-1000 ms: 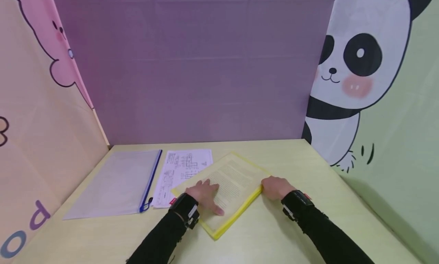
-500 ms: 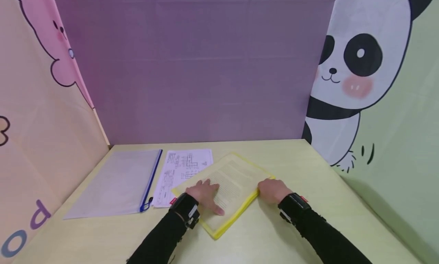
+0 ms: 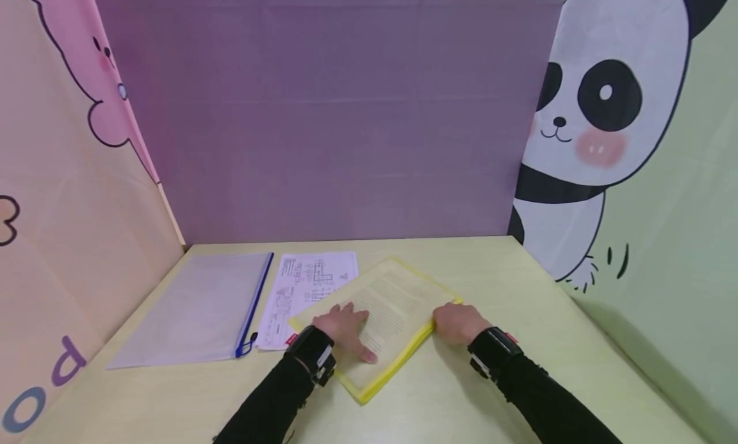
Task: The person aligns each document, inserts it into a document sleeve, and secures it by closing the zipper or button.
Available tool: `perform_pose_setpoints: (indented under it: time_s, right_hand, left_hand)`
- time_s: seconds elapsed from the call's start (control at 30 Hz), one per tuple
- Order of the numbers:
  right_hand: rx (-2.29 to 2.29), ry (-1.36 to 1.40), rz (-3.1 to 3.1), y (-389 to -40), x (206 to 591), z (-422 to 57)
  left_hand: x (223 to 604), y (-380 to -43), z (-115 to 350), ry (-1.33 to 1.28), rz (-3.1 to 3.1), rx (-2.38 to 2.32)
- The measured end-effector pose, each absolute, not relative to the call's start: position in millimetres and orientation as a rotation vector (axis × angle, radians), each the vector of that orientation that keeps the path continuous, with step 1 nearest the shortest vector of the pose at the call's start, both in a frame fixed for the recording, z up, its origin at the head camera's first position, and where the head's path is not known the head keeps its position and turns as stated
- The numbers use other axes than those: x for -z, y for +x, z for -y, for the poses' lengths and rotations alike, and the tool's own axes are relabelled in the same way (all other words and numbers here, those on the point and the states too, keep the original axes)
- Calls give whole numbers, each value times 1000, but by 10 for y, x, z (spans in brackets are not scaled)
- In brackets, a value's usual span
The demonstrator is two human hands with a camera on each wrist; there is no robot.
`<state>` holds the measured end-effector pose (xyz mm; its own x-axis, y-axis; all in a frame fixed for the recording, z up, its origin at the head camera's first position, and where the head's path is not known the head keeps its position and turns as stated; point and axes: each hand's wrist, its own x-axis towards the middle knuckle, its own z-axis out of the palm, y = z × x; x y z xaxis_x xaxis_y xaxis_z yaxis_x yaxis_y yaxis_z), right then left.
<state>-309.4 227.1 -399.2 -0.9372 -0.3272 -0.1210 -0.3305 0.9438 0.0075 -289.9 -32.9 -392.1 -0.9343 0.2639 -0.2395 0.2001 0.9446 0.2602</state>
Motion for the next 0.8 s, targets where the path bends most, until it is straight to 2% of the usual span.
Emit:
perform_pose_setpoints:
  time_s: [0.8]
  right_hand:
    - [5, -559, -2977, -2976, 3992, -2169]
  left_hand:
    - [3921, -2879, 325, 332, -2835, -314]
